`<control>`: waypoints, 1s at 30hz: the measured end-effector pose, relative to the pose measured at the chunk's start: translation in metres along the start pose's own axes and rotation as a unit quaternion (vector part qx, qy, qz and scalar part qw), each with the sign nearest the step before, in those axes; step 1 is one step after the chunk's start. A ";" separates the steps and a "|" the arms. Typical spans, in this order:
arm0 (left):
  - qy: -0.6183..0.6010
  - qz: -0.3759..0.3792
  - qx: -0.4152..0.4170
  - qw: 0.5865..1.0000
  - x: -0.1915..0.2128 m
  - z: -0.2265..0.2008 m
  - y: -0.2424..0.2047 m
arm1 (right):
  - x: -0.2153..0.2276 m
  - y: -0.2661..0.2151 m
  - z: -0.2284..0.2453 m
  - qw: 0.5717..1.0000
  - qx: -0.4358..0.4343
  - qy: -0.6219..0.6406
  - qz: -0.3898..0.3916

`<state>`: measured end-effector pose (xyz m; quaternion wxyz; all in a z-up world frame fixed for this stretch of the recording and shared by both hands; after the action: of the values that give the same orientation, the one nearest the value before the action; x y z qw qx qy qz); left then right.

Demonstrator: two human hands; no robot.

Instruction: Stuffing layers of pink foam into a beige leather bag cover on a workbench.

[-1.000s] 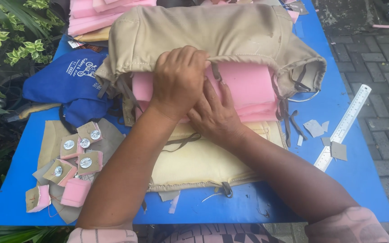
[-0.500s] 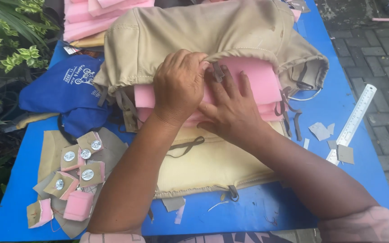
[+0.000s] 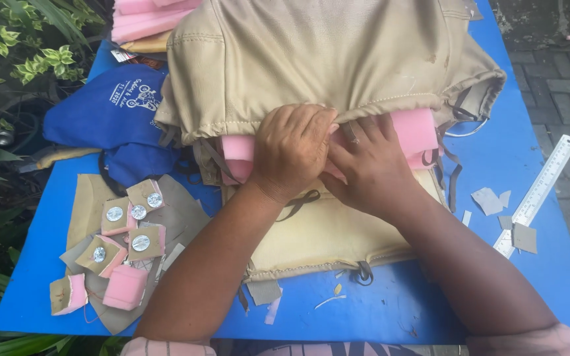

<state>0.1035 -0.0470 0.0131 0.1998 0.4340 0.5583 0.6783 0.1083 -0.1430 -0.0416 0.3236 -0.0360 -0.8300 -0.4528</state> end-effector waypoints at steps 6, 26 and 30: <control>-0.029 -0.020 0.007 0.999 0.000 0.013 0.003 | 0.025 0.001 -0.043 0.996 -0.067 -0.014 0.061; 0.018 0.014 -0.012 1.000 -0.011 0.010 -0.005 | 0.023 -0.035 -0.125 0.959 -0.229 0.169 0.008; 0.013 0.027 0.033 0.999 -0.013 0.014 -0.008 | 0.023 -0.048 -0.135 0.958 -0.276 -0.074 0.003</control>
<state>0.1202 -0.0464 0.0011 0.1593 0.4467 0.5711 0.6700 0.1409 -0.2810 -0.0119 0.2404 -0.1597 -0.6939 -0.6597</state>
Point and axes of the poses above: each hand's wrist, its own y-axis towards the middle knuckle, its own x-axis out of the back of the hand, z = x × y, the point moved 10 cm from there along y, towards the middle knuckle, and after that the axes turned 14 degrees about -y, right-handed, at the moved point
